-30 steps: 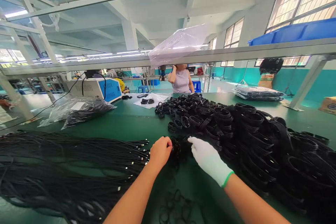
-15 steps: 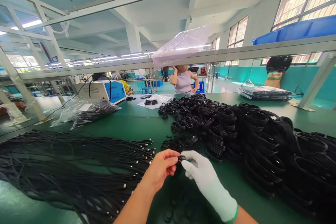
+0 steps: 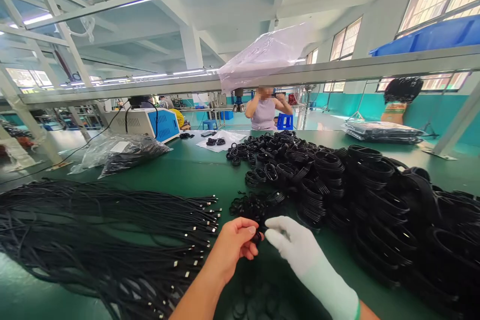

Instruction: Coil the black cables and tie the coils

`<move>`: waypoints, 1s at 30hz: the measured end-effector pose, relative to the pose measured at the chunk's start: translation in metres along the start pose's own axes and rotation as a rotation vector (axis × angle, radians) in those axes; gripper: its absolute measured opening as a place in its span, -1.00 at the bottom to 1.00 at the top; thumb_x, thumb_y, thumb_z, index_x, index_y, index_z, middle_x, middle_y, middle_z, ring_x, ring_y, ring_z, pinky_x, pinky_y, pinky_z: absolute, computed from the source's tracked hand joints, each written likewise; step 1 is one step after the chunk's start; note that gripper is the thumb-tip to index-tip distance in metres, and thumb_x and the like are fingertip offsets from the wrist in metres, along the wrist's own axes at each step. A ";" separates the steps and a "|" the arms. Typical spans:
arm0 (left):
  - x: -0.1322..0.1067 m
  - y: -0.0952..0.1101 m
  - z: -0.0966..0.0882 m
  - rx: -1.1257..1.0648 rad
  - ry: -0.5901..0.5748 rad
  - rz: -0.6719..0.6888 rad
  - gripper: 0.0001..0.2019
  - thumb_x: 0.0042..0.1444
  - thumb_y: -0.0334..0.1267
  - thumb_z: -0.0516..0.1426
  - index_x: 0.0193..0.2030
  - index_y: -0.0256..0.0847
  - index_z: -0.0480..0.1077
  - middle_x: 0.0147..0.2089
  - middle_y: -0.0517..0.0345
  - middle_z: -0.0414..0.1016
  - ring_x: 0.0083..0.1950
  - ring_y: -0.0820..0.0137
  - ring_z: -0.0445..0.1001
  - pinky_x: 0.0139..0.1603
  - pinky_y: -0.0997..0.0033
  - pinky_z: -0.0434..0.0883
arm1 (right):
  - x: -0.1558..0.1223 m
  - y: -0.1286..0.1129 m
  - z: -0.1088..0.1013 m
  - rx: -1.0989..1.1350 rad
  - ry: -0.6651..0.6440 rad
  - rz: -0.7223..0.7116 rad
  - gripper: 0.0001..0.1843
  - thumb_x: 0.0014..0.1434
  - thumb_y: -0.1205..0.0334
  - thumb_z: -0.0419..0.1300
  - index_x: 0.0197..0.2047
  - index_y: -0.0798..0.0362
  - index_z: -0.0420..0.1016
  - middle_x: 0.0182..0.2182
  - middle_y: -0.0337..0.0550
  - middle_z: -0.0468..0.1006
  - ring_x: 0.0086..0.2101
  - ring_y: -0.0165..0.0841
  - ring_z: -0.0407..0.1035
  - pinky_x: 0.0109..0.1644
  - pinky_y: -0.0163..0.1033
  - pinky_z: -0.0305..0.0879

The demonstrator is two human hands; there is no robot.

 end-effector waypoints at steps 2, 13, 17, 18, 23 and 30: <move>-0.001 -0.005 0.005 0.033 -0.020 0.004 -0.68 -0.16 -0.08 0.27 -0.40 -0.26 0.32 -0.63 0.30 0.37 -0.65 0.51 0.39 -0.65 0.60 0.23 | -0.002 0.001 0.008 0.038 -0.023 -0.024 -0.88 -0.20 0.20 0.20 -0.49 0.00 0.44 -0.53 -0.28 0.40 -0.54 -0.43 0.16 -0.43 -0.28 0.10; -0.009 0.012 -0.009 0.170 0.022 0.203 -0.76 -0.07 -0.15 0.17 -0.28 -0.24 0.39 -0.35 0.14 0.47 -0.55 0.55 0.28 -0.59 0.58 0.17 | 0.003 0.017 0.007 0.440 -0.211 0.050 -0.57 -0.05 -0.17 0.15 -0.52 0.06 0.26 -0.82 -0.37 0.21 -0.74 -0.53 0.00 -0.56 -0.32 -0.06; -0.017 0.014 0.003 0.383 0.092 0.427 -0.82 -0.15 -0.39 0.16 -0.34 -0.17 0.48 -0.31 0.19 0.43 -0.38 0.46 0.32 -0.38 0.51 0.27 | 0.000 0.016 0.010 0.479 -0.243 0.041 -0.59 -0.05 -0.13 0.20 -0.53 0.07 0.27 -0.83 -0.38 0.23 -0.76 -0.55 0.00 -0.56 -0.33 -0.10; -0.018 0.013 0.006 0.432 0.111 0.424 -0.85 -0.16 -0.41 0.14 -0.40 -0.17 0.48 -0.37 0.19 0.42 -0.40 0.45 0.32 -0.37 0.49 0.28 | -0.001 0.016 0.011 0.486 -0.254 0.043 -0.58 -0.05 -0.14 0.19 -0.53 0.07 0.27 -0.81 -0.37 0.25 -0.76 -0.56 0.01 -0.56 -0.33 -0.08; -0.016 0.003 0.016 0.367 0.087 0.187 -0.90 -0.14 -0.31 0.07 -0.48 -0.23 0.40 -0.63 0.24 0.32 -0.58 0.42 0.31 -0.52 0.43 0.32 | -0.001 0.016 0.013 0.477 -0.291 0.063 -0.60 -0.15 -0.05 0.31 -0.45 0.05 0.27 -0.73 -0.36 0.37 -0.68 -0.50 0.18 -0.53 -0.34 0.10; -0.021 0.021 -0.002 0.235 0.228 0.231 -0.81 -0.16 -0.14 0.09 -0.53 -0.23 0.38 -0.62 0.24 0.34 -0.62 0.48 0.25 -0.57 0.50 0.22 | -0.001 0.018 0.008 0.562 -0.415 0.111 -0.73 -0.20 0.05 0.20 -0.58 0.07 0.28 -0.84 -0.33 0.30 -0.80 -0.51 0.11 -0.63 -0.36 -0.08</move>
Point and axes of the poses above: each hand's wrist, its own x-axis towards the middle knuckle, its own z-axis out of the palm, y = z × x, the point moved 1 cm from there along x, towards the middle knuckle
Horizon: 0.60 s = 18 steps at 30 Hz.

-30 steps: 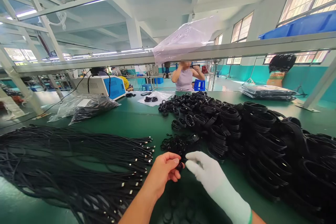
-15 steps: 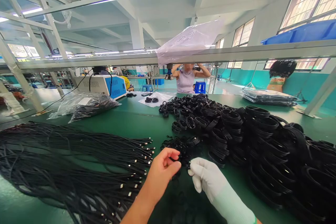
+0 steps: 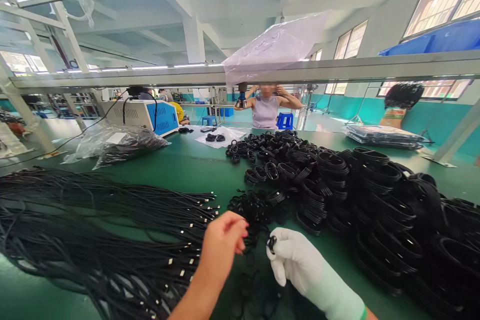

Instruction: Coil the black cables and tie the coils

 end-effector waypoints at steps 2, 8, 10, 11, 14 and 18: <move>0.002 0.004 -0.012 0.085 -0.016 0.026 -0.82 -0.14 -0.15 0.08 -0.54 -0.21 0.39 -0.64 0.29 0.30 -0.63 0.51 0.18 -0.58 0.53 0.13 | -0.002 -0.003 0.000 0.034 -0.032 -0.002 -0.76 -0.19 0.07 0.16 -0.59 0.09 0.30 -0.86 -0.32 0.27 -0.81 -0.53 0.08 -0.62 -0.36 -0.11; -0.009 0.007 -0.010 0.511 -0.176 0.083 -0.86 -0.03 -0.23 0.12 -0.40 -0.15 0.51 -0.57 0.26 0.38 -0.52 0.43 0.26 -0.49 0.51 0.13 | -0.004 -0.004 0.001 0.026 -0.012 -0.005 -0.74 -0.23 0.10 0.25 -0.56 0.10 0.32 -0.77 -0.31 0.34 -0.78 -0.52 0.15 -0.62 -0.37 -0.10; -0.013 0.007 0.000 0.398 -0.180 0.142 -0.86 -0.05 -0.26 0.15 -0.33 -0.13 0.50 -0.48 0.24 0.43 -0.44 0.40 0.32 -0.44 0.50 0.21 | -0.003 -0.003 0.004 -0.004 -0.003 0.002 -0.72 -0.24 0.08 0.27 -0.55 0.09 0.31 -0.76 -0.31 0.35 -0.78 -0.51 0.15 -0.63 -0.37 -0.10; -0.014 0.006 0.004 0.345 -0.194 0.165 -0.88 -0.07 -0.29 0.15 -0.36 -0.14 0.50 -0.47 0.23 0.44 -0.43 0.40 0.34 -0.42 0.50 0.23 | -0.003 -0.003 0.005 -0.021 0.003 0.000 -0.71 -0.22 0.06 0.27 -0.54 0.08 0.31 -0.76 -0.30 0.36 -0.78 -0.51 0.14 -0.62 -0.36 -0.08; -0.011 0.005 0.005 0.195 -0.110 0.163 -0.93 -0.12 -0.30 0.14 -0.51 -0.19 0.45 -0.56 0.23 0.38 -0.49 0.42 0.31 -0.45 0.49 0.25 | -0.002 -0.007 0.003 -0.068 0.053 -0.050 -0.69 -0.16 -0.01 0.21 -0.56 0.03 0.23 -0.74 -0.29 0.35 -0.66 -0.45 0.22 -0.51 -0.31 0.08; -0.004 0.007 -0.007 -0.086 -0.119 -0.002 -0.86 -0.20 -0.21 0.20 -0.50 -0.24 0.43 -0.63 0.29 0.29 -0.58 0.49 0.24 -0.51 0.50 0.24 | -0.005 -0.019 -0.014 -0.237 0.116 -0.044 -0.75 -0.16 0.09 0.18 -0.63 0.00 0.18 -0.81 -0.31 0.24 -0.57 -0.39 0.23 -0.48 -0.30 0.07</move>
Point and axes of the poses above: each hand's wrist, its own x-axis towards the middle knuckle, its own z-axis out of the palm, y = z × x, the point moved 1 cm from there along x, towards the middle knuckle
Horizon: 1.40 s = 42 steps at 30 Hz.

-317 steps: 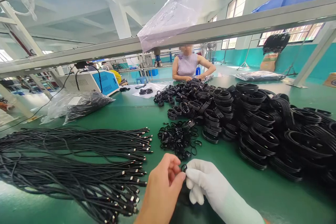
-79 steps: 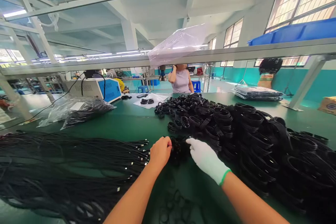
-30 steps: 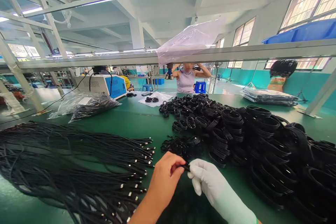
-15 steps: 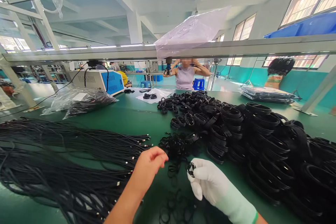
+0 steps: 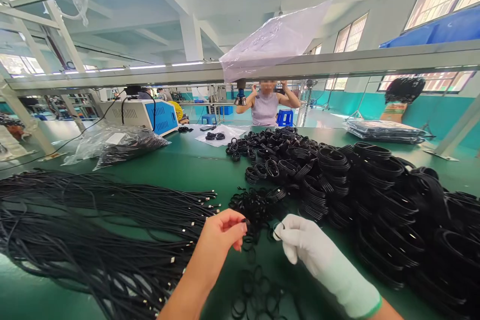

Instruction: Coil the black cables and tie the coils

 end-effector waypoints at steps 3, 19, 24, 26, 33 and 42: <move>-0.001 0.000 0.000 -0.112 -0.125 -0.132 -0.85 -0.26 -0.25 0.22 -0.51 -0.28 0.44 -0.59 0.24 0.33 -0.59 0.55 0.20 -0.54 0.53 0.20 | -0.005 -0.006 -0.008 -0.197 0.018 0.033 -0.89 -0.21 0.30 0.22 -0.62 0.06 0.33 -0.71 -0.32 0.30 -0.64 -0.49 0.09 -0.54 -0.32 -0.05; 0.000 0.000 -0.032 0.656 -0.237 -0.049 -0.85 -0.16 -0.39 0.07 -0.47 -0.17 0.45 -0.48 0.24 0.37 -0.48 0.44 0.27 -0.47 0.51 0.15 | -0.017 -0.039 -0.005 -0.617 0.155 -0.064 -0.89 -0.06 0.17 0.09 -0.52 0.01 0.32 -0.60 -0.30 0.30 -0.55 -0.42 0.17 -0.45 -0.29 0.11; 0.005 -0.009 -0.026 0.960 -0.082 0.050 -0.86 -0.07 -0.42 0.12 -0.46 -0.11 0.46 -0.41 0.21 0.43 -0.35 0.34 0.35 -0.34 0.46 0.15 | -0.015 -0.027 -0.002 -0.772 0.038 -0.009 -0.87 -0.15 0.33 0.11 -0.45 0.01 0.44 -0.54 -0.25 0.43 -0.55 -0.39 0.24 -0.43 -0.26 0.14; 0.011 -0.013 -0.014 0.974 -0.033 0.067 -0.85 -0.04 -0.45 0.10 -0.47 -0.11 0.43 -0.44 0.21 0.39 -0.36 0.34 0.34 -0.35 0.45 0.11 | -0.014 -0.029 0.000 -0.780 0.082 -0.042 -0.89 -0.05 0.29 0.05 -0.52 0.01 0.38 -0.57 -0.26 0.38 -0.53 -0.38 0.22 -0.42 -0.25 0.13; 0.020 -0.030 0.023 0.892 0.037 0.122 -0.90 -0.06 -0.42 0.15 -0.48 -0.13 0.38 -0.39 0.23 0.27 -0.33 0.35 0.31 -0.34 0.43 0.07 | -0.005 -0.030 0.007 -0.731 0.202 -0.104 -0.86 0.00 0.27 0.00 -0.54 0.01 0.32 -0.55 -0.25 0.37 -0.46 -0.34 0.23 -0.33 -0.23 0.13; 0.017 -0.032 0.012 0.349 -0.054 -0.037 -0.93 -0.09 -0.29 0.09 -0.46 -0.23 0.37 -0.63 0.31 0.26 -0.58 0.48 0.28 -0.54 0.53 0.21 | -0.001 -0.012 0.018 -0.503 0.127 -0.073 -0.80 0.02 0.23 0.01 -0.36 0.07 0.44 -0.62 -0.32 0.34 -0.64 -0.48 0.18 -0.55 -0.36 0.11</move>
Point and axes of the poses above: each hand's wrist, its own x-axis towards the middle knuckle, its own z-axis out of the palm, y = z × x, the point moved 1 cm from there along x, towards the middle knuckle
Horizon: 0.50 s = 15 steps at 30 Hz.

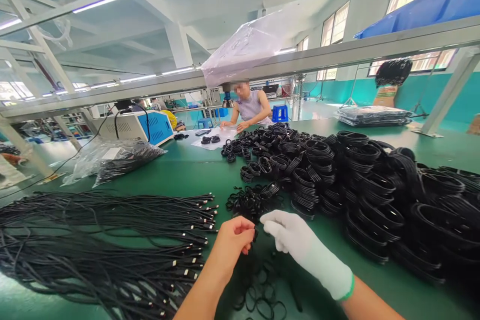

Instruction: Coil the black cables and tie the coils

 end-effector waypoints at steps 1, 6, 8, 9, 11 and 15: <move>-0.002 0.000 0.001 -0.059 -0.016 -0.009 -0.92 -0.12 -0.28 0.11 -0.46 -0.23 0.36 -0.64 0.32 0.27 -0.59 0.50 0.28 -0.56 0.54 0.22 | 0.000 0.002 0.004 0.021 -0.020 -0.001 -0.81 0.00 0.24 0.04 -0.36 0.07 0.44 -0.62 -0.33 0.34 -0.65 -0.49 0.18 -0.56 -0.37 0.11; -0.008 0.002 0.008 -0.251 -0.053 -0.043 -0.86 -0.22 -0.25 0.20 -0.54 -0.24 0.33 -0.64 0.27 0.38 -0.62 0.52 0.33 -0.60 0.57 0.27 | 0.000 0.004 0.014 0.072 0.006 -0.019 -0.90 -0.04 0.29 0.02 -0.47 0.06 0.34 -0.61 -0.32 0.32 -0.60 -0.49 0.19 -0.52 -0.38 0.16; -0.008 0.003 0.009 -0.291 -0.056 -0.057 -0.87 -0.24 -0.26 0.19 -0.56 -0.25 0.33 -0.63 0.24 0.41 -0.63 0.53 0.33 -0.61 0.57 0.28 | -0.002 0.002 0.013 0.078 0.027 -0.037 -0.89 -0.05 0.30 0.01 -0.43 0.05 0.34 -0.58 -0.32 0.34 -0.56 -0.47 0.21 -0.47 -0.37 0.18; -0.008 0.004 0.007 -0.304 -0.056 -0.062 -0.88 -0.24 -0.27 0.18 -0.56 -0.25 0.33 -0.63 0.24 0.42 -0.64 0.53 0.33 -0.62 0.58 0.28 | -0.003 0.000 0.012 0.074 0.037 -0.046 -0.90 -0.06 0.31 0.02 -0.45 0.05 0.34 -0.58 -0.32 0.34 -0.55 -0.47 0.20 -0.46 -0.36 0.18; -0.007 0.005 0.001 -0.319 -0.047 -0.067 -0.90 -0.25 -0.29 0.17 -0.56 -0.25 0.32 -0.65 0.27 0.40 -0.65 0.55 0.32 -0.63 0.59 0.27 | -0.005 -0.004 0.008 0.057 0.065 -0.057 -0.93 -0.10 0.35 0.02 -0.52 0.04 0.29 -0.63 -0.34 0.29 -0.57 -0.48 0.17 -0.48 -0.36 0.13; -0.005 0.007 -0.016 -0.322 -0.013 -0.057 -0.89 -0.25 -0.28 0.15 -0.55 -0.23 0.29 -0.65 0.33 0.35 -0.63 0.58 0.31 -0.60 0.62 0.28 | -0.007 -0.008 -0.001 0.052 0.149 -0.068 -0.89 -0.04 0.34 -0.02 -0.57 0.03 0.20 -0.65 -0.37 0.21 -0.58 -0.49 0.11 -0.49 -0.36 0.09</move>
Point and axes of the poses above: each hand's wrist, its own x-axis towards the middle knuckle, its own z-axis out of the palm, y = z × x, the point moved 1 cm from there along x, towards the middle knuckle
